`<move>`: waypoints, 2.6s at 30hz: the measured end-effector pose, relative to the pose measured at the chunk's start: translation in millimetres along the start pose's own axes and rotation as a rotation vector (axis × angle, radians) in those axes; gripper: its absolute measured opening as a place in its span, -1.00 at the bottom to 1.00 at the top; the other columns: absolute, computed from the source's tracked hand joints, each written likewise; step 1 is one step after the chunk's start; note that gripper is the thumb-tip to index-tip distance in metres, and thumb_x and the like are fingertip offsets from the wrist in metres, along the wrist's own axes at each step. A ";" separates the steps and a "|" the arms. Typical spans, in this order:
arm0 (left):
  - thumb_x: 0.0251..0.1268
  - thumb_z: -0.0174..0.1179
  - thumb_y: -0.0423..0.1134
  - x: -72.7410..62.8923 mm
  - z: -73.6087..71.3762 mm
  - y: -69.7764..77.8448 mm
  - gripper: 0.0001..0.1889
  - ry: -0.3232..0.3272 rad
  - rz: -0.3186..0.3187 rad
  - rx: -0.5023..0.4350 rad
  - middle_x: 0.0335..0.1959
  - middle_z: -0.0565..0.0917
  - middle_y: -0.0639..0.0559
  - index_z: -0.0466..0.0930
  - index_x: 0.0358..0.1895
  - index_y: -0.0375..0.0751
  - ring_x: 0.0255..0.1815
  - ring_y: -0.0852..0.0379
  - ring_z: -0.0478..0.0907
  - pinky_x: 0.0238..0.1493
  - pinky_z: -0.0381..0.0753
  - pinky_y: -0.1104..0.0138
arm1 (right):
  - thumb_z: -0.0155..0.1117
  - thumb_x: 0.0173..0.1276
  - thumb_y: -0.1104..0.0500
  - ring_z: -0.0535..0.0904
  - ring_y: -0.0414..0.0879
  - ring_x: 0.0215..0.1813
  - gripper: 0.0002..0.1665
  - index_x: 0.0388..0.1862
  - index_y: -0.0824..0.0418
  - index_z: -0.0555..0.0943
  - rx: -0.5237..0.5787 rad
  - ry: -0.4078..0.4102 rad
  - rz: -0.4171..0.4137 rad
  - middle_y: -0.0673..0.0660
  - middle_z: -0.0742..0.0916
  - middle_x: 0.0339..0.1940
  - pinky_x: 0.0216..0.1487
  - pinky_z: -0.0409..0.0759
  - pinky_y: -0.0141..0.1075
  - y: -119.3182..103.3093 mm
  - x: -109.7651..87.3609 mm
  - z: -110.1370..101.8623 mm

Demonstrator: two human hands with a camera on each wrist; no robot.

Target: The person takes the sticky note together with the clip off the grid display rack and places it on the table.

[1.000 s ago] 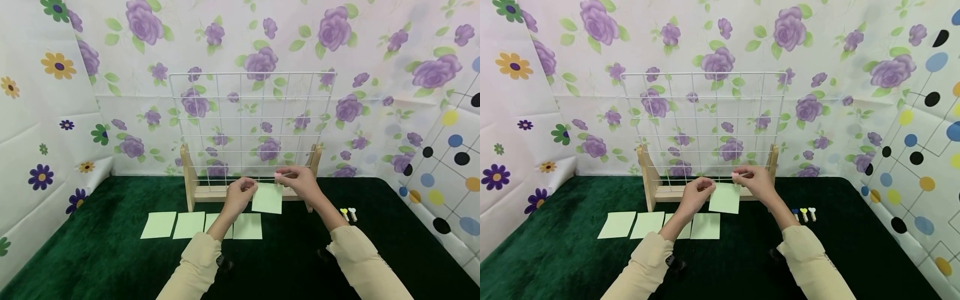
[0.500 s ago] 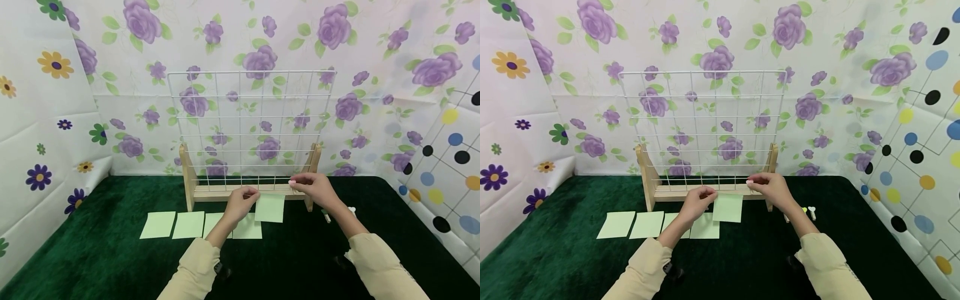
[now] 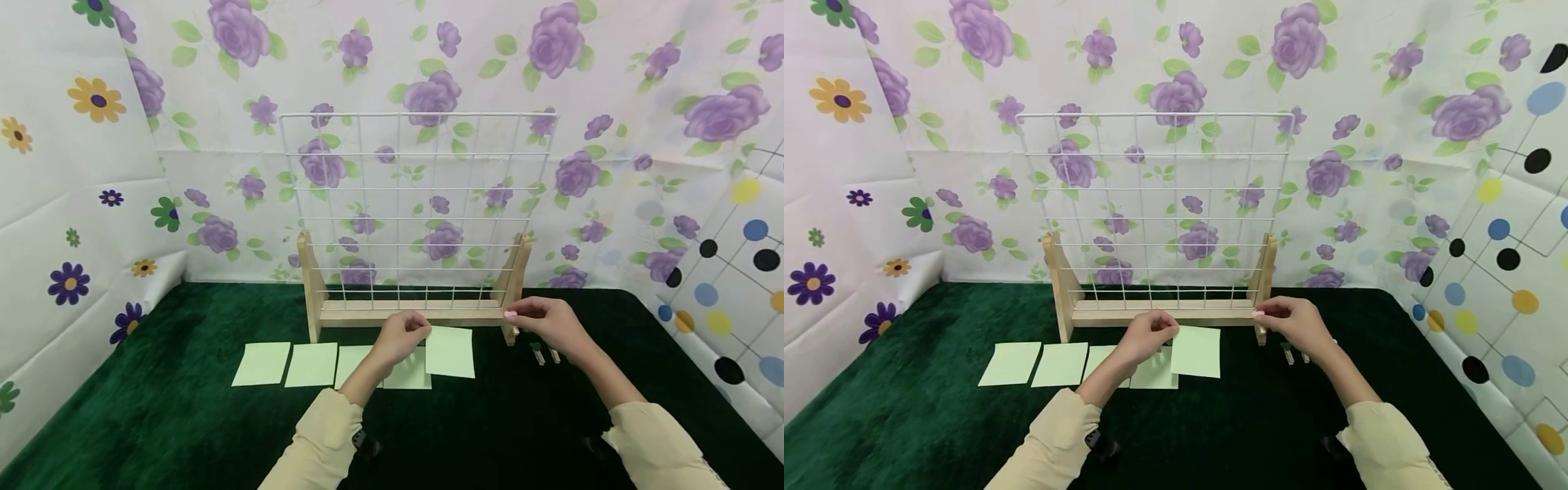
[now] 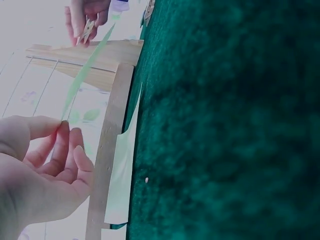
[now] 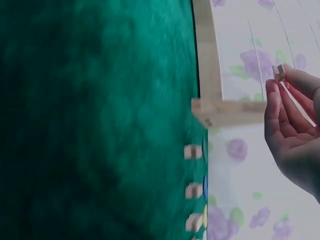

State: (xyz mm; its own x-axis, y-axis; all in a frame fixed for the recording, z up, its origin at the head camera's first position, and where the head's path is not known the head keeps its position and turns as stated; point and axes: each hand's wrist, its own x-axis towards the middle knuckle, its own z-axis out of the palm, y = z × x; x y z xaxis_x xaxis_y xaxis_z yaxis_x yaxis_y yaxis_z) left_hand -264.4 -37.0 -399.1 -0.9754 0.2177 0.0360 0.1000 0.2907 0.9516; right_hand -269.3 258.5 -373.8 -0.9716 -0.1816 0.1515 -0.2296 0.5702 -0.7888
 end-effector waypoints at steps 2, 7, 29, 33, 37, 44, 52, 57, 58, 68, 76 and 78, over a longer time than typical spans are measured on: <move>0.37 0.15 -0.33 0.3 1.7 0.8 -0.93 -0.029 -0.002 0.024 -0.39 0.56 0.02 0.59 -0.24 -0.26 -0.35 0.10 0.48 -0.33 0.46 0.31 | 0.31 0.31 -0.12 0.60 0.05 -0.14 -0.47 0.01 0.28 0.65 -0.015 0.000 0.014 0.18 0.71 -0.11 -0.11 0.58 -0.01 5.7 -3.2 -5.5; 0.36 0.16 -0.33 1.2 4.7 3.5 -0.94 -0.089 -0.032 0.071 -0.40 0.57 0.00 0.58 -0.22 -0.25 -0.33 0.02 0.57 -0.39 0.41 0.29 | 0.27 0.34 -0.15 0.60 0.03 -0.11 -0.45 0.04 0.28 0.63 -0.065 0.007 0.041 0.21 0.69 -0.06 -0.11 0.59 -0.06 17.5 -10.4 -18.7; 0.33 0.18 -0.38 8.5 12.1 1.1 -0.96 -0.170 -0.037 0.135 -0.44 0.56 0.00 0.57 -0.29 -0.28 -0.45 0.06 0.57 -0.45 0.45 0.33 | 0.25 0.35 -0.16 0.62 -0.24 -0.16 -0.32 0.13 0.41 0.56 -0.083 0.030 0.182 0.33 0.63 0.07 -0.11 0.63 -0.20 72.9 -25.3 -73.9; 0.32 0.19 -0.39 9.7 12.8 1.1 -0.96 -0.170 -0.027 0.153 -0.45 0.56 0.00 0.56 -0.30 -0.29 -0.47 0.06 0.56 -0.46 0.46 0.33 | 0.24 0.37 -0.13 0.59 -0.32 -0.19 -0.33 0.12 0.43 0.55 -0.079 0.035 0.185 0.34 0.62 0.07 -0.12 0.63 -0.24 81.4 -27.7 -79.3; 0.32 0.18 -0.41 11.4 14.0 0.0 -0.96 -0.170 -0.010 0.180 -0.46 0.55 -0.01 0.56 -0.31 -0.30 -0.49 0.08 0.55 -0.47 0.48 0.34 | 0.24 0.38 -0.13 0.57 -0.34 -0.19 -0.32 0.13 0.46 0.53 -0.077 0.034 0.196 0.36 0.62 0.08 -0.14 0.63 -0.27 88.7 -29.5 -82.3; 0.32 0.18 -0.42 13.8 15.2 0.2 -0.95 -0.173 -0.001 0.222 -0.48 0.54 0.00 0.56 -0.33 -0.28 -0.51 0.10 0.54 -0.49 0.46 0.36 | 0.25 0.37 -0.12 0.58 -0.25 -0.13 -0.31 0.13 0.48 0.53 -0.071 0.011 0.236 0.37 0.61 0.09 -0.15 0.64 -0.27 102.4 -31.0 -86.8; 0.28 0.21 -0.44 13.2 18.0 2.9 -0.94 -0.169 -0.005 0.249 -0.50 0.53 0.01 0.56 -0.36 -0.29 -0.53 0.12 0.50 -0.53 0.43 0.39 | 0.27 0.38 -0.02 0.61 -0.18 -0.13 -0.36 0.12 0.52 0.51 -0.034 -0.052 0.277 0.34 0.63 0.04 -0.15 0.64 -0.26 113.8 -35.1 -89.9; 0.27 0.21 -0.44 13.3 18.3 3.0 -0.95 -0.165 0.002 0.271 -0.49 0.53 0.00 0.56 -0.36 -0.30 -0.53 0.14 0.47 -0.53 0.43 0.39 | 0.28 0.38 0.00 0.59 -0.18 -0.13 -0.40 0.12 0.50 0.52 -0.036 -0.071 0.299 0.30 0.64 0.03 -0.16 0.63 -0.27 114.2 -32.9 -89.8; 0.27 0.21 -0.44 13.4 18.2 2.9 -0.95 -0.162 0.002 0.277 -0.49 0.53 0.00 0.56 -0.36 -0.30 -0.53 0.15 0.47 -0.53 0.43 0.38 | 0.28 0.37 0.00 0.59 -0.18 -0.13 -0.40 0.12 0.49 0.52 -0.037 -0.069 0.304 0.29 0.64 0.03 -0.17 0.63 -0.28 114.0 -32.1 -89.7; 0.28 0.22 -0.40 11.7 15.5 1.6 -0.96 -0.129 -0.002 0.307 -0.43 0.51 0.00 0.57 -0.34 -0.30 -0.43 0.10 0.44 -0.46 0.41 0.32 | 0.29 0.37 0.02 0.58 -0.15 -0.15 -0.44 0.08 0.49 0.55 -0.073 -0.067 0.301 0.29 0.64 0.01 -0.19 0.62 -0.30 111.7 -30.7 -89.8; 0.28 0.21 -0.40 10.1 13.2 2.2 -0.94 -0.126 -0.007 0.306 -0.44 0.53 0.01 0.59 -0.35 -0.31 -0.47 0.13 0.45 -0.49 0.41 0.33 | 0.29 0.37 0.05 0.58 -0.08 -0.12 -0.45 0.09 0.50 0.54 -0.087 -0.078 0.311 0.32 0.63 0.02 -0.20 0.62 -0.28 112.5 -30.6 -89.2; 0.29 0.20 -0.40 9.1 12.6 2.6 -0.94 -0.128 -0.007 0.301 -0.45 0.54 0.01 0.60 -0.35 -0.32 -0.49 0.14 0.48 -0.49 0.43 0.34 | 0.28 0.38 0.05 0.58 -0.08 -0.12 -0.45 0.10 0.50 0.53 -0.092 -0.084 0.308 0.33 0.63 0.02 -0.20 0.62 -0.28 112.4 -31.0 -89.0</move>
State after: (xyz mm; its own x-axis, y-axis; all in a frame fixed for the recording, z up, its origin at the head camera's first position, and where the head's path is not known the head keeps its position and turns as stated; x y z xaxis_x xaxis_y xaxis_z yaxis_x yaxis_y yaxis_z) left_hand -270.5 -22.5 -400.1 -0.9455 0.3244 -0.0269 0.1656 0.5506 0.8182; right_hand -270.0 399.5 -414.2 -0.9890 -0.0527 -0.1383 0.0663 0.6777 -0.7323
